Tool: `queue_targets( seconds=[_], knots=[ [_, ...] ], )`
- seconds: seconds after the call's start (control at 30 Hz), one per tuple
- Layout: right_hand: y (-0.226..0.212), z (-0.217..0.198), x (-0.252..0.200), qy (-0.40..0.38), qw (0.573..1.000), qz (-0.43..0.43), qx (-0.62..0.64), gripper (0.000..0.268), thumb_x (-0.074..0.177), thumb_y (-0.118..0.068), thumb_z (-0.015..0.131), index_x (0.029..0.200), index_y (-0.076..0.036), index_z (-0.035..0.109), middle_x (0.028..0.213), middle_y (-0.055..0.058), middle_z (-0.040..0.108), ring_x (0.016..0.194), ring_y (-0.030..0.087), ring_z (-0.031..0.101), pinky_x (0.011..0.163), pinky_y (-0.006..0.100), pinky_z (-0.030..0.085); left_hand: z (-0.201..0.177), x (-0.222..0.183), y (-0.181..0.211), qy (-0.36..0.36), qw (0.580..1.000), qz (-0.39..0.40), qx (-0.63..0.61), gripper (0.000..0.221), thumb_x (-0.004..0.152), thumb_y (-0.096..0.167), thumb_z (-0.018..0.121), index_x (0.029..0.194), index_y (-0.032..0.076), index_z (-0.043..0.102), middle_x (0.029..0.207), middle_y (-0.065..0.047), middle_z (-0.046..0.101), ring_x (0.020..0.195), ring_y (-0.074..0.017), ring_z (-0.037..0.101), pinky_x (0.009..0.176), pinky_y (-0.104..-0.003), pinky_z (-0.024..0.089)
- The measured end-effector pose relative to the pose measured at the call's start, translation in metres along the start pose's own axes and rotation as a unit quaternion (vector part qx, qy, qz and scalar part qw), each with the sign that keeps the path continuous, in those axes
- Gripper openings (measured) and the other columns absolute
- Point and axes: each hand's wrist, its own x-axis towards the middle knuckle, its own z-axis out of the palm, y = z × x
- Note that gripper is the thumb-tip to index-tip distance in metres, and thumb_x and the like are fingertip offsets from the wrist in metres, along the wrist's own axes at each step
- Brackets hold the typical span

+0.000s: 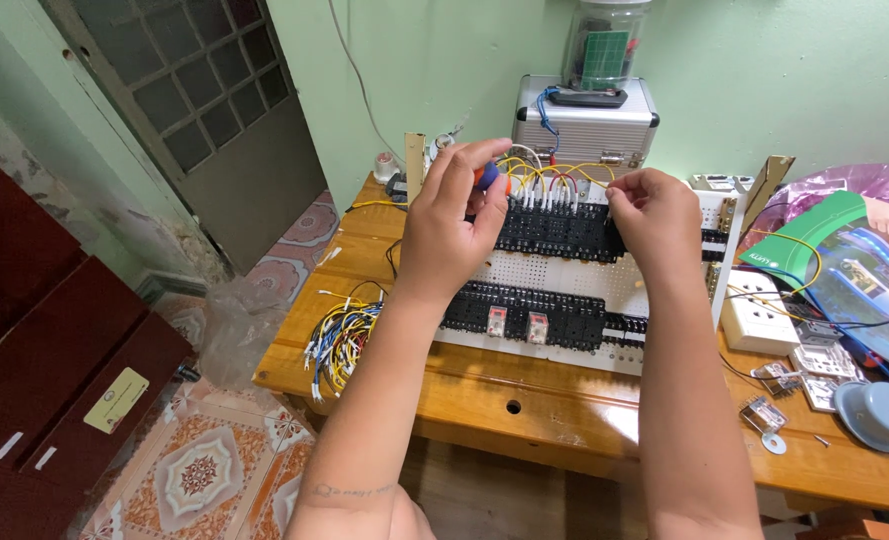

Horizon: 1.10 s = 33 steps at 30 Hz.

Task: Wiring a terminal block by inserting wires, tightening screws with a screwdriver, and trimming excess wire with cutters.

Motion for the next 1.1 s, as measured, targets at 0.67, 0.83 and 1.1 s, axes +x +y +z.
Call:
queue_targets(
  seconds=[0.67, 0.83, 1.1],
  knots=[
    [-0.005, -0.001, -0.004, -0.006, 0.999, -0.004, 0.047, 0.013, 0.091, -0.018, 0.075, 0.103, -0.013, 0.077, 0.078, 0.003, 0.068, 0.078, 0.021, 0.069, 0.077, 0.036, 0.053, 0.013, -0.011, 0.039, -0.060, 0.952, 0.051, 0.295, 0.016, 0.105, 0.027, 0.055, 0.106, 0.012, 0.059, 0.087, -0.003, 0.055, 0.037, -0.0182, 0.057, 0.040, -0.032, 0.051],
    [-0.010, -0.002, -0.005, 0.001, 0.999, -0.002, 0.053, 0.013, 0.091, -0.014, 0.073, 0.102, -0.010, 0.077, 0.078, 0.004, 0.068, 0.076, 0.020, 0.068, 0.072, 0.034, 0.053, 0.009, -0.010, 0.049, -0.102, 0.953, 0.003, 0.286, 0.033, 0.104, 0.032, 0.049, 0.130, 0.011, 0.056, 0.087, -0.011, 0.062, 0.039, -0.0269, 0.061, 0.042, -0.042, 0.049],
    [-0.018, -0.006, -0.008, 0.001, 0.998, 0.003, 0.062, 0.014, 0.090, -0.014, 0.073, 0.102, -0.008, 0.077, 0.078, 0.005, 0.067, 0.074, 0.019, 0.067, 0.071, 0.034, 0.052, 0.000, -0.001, 0.044, -0.129, 0.953, -0.106, 0.252, 0.047, 0.108, 0.044, 0.040, 0.128, 0.004, 0.055, 0.060, -0.010, 0.064, 0.038, -0.0216, 0.060, 0.041, -0.029, 0.042]
  ],
)
